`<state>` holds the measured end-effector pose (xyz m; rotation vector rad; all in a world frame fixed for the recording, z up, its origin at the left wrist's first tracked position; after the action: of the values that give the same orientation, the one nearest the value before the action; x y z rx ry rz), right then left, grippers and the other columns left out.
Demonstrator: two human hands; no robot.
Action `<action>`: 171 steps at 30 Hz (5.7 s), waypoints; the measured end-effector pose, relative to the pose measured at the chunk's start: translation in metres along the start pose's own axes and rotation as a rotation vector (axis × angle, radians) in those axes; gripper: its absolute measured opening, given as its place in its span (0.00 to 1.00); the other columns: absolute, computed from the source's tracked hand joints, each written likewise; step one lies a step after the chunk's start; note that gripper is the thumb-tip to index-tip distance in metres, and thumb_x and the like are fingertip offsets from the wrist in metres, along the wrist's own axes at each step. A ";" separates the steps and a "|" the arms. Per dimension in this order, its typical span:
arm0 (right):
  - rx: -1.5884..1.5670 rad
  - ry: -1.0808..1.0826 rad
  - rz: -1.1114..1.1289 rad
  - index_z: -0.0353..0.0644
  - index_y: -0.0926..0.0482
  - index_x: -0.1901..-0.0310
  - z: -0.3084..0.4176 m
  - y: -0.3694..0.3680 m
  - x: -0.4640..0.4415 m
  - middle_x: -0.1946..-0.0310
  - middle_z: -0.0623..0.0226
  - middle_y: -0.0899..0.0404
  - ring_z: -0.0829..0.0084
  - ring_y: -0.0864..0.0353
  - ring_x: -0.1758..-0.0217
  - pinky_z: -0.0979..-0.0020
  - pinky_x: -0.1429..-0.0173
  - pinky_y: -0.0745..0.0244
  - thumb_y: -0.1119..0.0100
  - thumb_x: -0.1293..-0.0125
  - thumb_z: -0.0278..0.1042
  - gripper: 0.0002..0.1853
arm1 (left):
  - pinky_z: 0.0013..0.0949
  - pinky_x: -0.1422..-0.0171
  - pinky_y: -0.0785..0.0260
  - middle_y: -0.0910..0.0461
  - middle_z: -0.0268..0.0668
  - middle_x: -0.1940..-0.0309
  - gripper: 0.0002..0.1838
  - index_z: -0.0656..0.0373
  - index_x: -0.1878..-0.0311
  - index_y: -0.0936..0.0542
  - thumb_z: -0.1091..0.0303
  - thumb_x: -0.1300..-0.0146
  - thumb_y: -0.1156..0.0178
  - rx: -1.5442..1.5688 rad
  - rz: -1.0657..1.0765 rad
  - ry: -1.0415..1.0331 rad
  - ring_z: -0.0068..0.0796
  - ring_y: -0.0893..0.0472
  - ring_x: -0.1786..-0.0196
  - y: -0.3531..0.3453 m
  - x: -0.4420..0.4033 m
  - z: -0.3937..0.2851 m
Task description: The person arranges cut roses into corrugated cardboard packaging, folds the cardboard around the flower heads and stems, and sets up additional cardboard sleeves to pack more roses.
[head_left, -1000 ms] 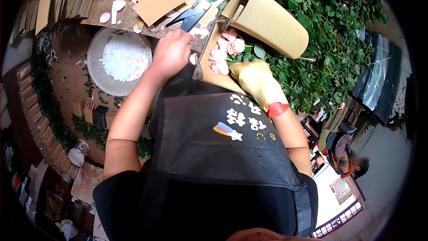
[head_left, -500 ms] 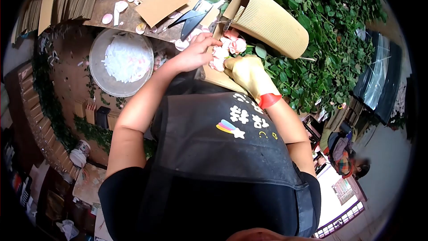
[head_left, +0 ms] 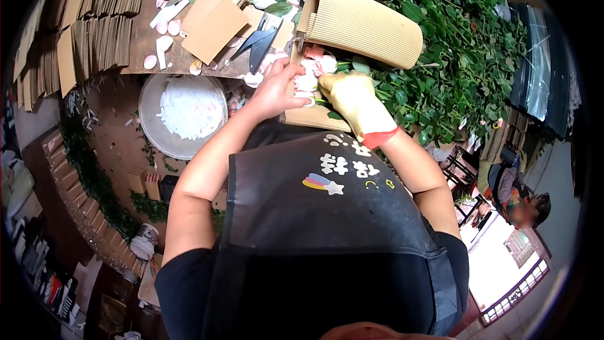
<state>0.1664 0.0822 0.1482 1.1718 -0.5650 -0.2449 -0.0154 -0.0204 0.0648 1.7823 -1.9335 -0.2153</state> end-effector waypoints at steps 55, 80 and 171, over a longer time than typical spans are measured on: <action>0.008 -0.105 0.092 0.42 0.16 0.39 -0.015 0.030 -0.002 0.58 0.49 0.10 0.49 0.10 0.56 0.52 0.46 0.16 0.42 0.22 0.47 0.20 | 0.46 0.25 0.34 0.26 0.49 0.39 0.27 0.57 0.52 0.12 0.49 0.49 0.20 -0.013 -0.383 0.088 0.53 0.31 0.32 -0.012 -0.052 -0.012; -0.543 0.012 -0.331 0.43 0.22 0.29 0.002 0.074 0.022 0.45 0.50 0.13 0.58 0.12 0.42 0.60 0.34 0.19 0.49 0.21 0.29 0.22 | 0.46 0.25 0.32 0.22 0.45 0.36 0.24 0.60 0.49 0.09 0.51 0.41 0.22 0.010 -0.379 0.082 0.48 0.27 0.32 -0.027 -0.044 0.007; -1.181 -0.411 0.107 0.40 0.17 0.59 -0.024 0.028 0.042 0.70 0.66 0.13 0.72 0.15 0.69 0.68 0.63 0.20 0.35 0.22 0.52 0.20 | 0.60 0.14 0.45 0.28 0.51 0.26 0.30 0.55 0.30 0.20 0.48 0.28 0.43 -0.586 0.474 -0.343 0.60 0.29 0.25 -0.003 -0.051 -0.034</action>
<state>0.2116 0.0928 0.1790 -0.0628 -0.6812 -0.6259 0.0041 0.0358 0.0798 0.9263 -2.1596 -0.8598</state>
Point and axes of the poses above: each hand's wrist, its own x-axis away from the middle knuckle, its own y-axis out of the back of the hand, z = x × y, the point moved 2 cm from there along -x, towards the middle knuckle
